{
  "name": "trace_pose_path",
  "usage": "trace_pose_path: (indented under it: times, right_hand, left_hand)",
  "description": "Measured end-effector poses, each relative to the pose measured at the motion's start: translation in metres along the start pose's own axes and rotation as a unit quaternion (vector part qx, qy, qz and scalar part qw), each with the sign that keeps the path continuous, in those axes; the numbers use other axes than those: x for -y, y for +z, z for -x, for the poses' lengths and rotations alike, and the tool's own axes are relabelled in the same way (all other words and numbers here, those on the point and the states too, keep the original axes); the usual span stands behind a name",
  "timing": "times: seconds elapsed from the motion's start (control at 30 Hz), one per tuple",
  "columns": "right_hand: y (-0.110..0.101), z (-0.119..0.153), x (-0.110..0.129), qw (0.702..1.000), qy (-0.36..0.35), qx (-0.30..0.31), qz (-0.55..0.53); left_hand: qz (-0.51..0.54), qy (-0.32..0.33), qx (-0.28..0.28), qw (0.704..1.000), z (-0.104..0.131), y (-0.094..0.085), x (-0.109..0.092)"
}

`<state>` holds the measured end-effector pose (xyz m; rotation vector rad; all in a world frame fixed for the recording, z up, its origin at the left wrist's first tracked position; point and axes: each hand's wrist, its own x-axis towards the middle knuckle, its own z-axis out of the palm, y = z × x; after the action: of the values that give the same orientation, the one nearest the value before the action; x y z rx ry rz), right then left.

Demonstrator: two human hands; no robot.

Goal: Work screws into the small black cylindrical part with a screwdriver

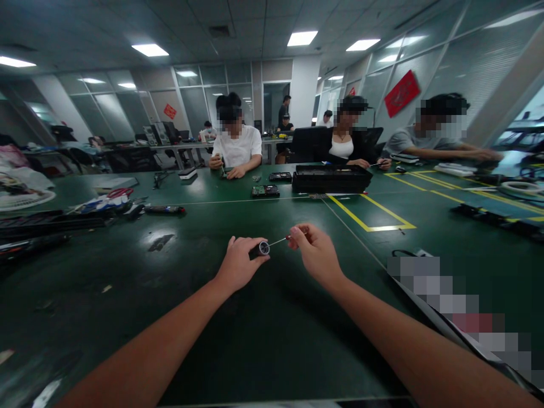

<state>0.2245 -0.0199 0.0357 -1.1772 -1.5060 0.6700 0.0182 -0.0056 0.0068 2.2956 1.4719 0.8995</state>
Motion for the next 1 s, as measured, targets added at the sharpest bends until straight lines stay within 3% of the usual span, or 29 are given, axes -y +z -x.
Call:
trace_pose_path:
  times: [0.13,0.33,0.53,0.7,1.0]
  right_hand:
    - [-0.0033,-0.0002,0.0018,0.995,-0.002,-0.004,0.096]
    - [-0.0037,0.0,-0.0001,0.994,-0.065,0.07,0.052]
    - [-0.0052,-0.0006,0.0017,0.985,-0.058,0.045,0.157]
    - [-0.0056,0.0019,0.0026,0.981,-0.107,0.079,0.14]
    - [-0.0028,0.0028,0.007,0.976,-0.086,0.069,0.187]
  left_hand:
    - [-0.005,0.002,-0.004,1.0,0.0008,-0.0009,-0.0006]
    - [-0.005,-0.005,0.006,1.0,0.0006,-0.003,0.0031]
    - [-0.008,-0.004,0.009,1.0,0.0001,-0.0016,-0.0004]
    - [-0.014,-0.009,0.02,1.0,0.0013,-0.0003,-0.0028]
    - [-0.012,0.001,0.02,1.0,0.0009,0.0006,-0.0001]
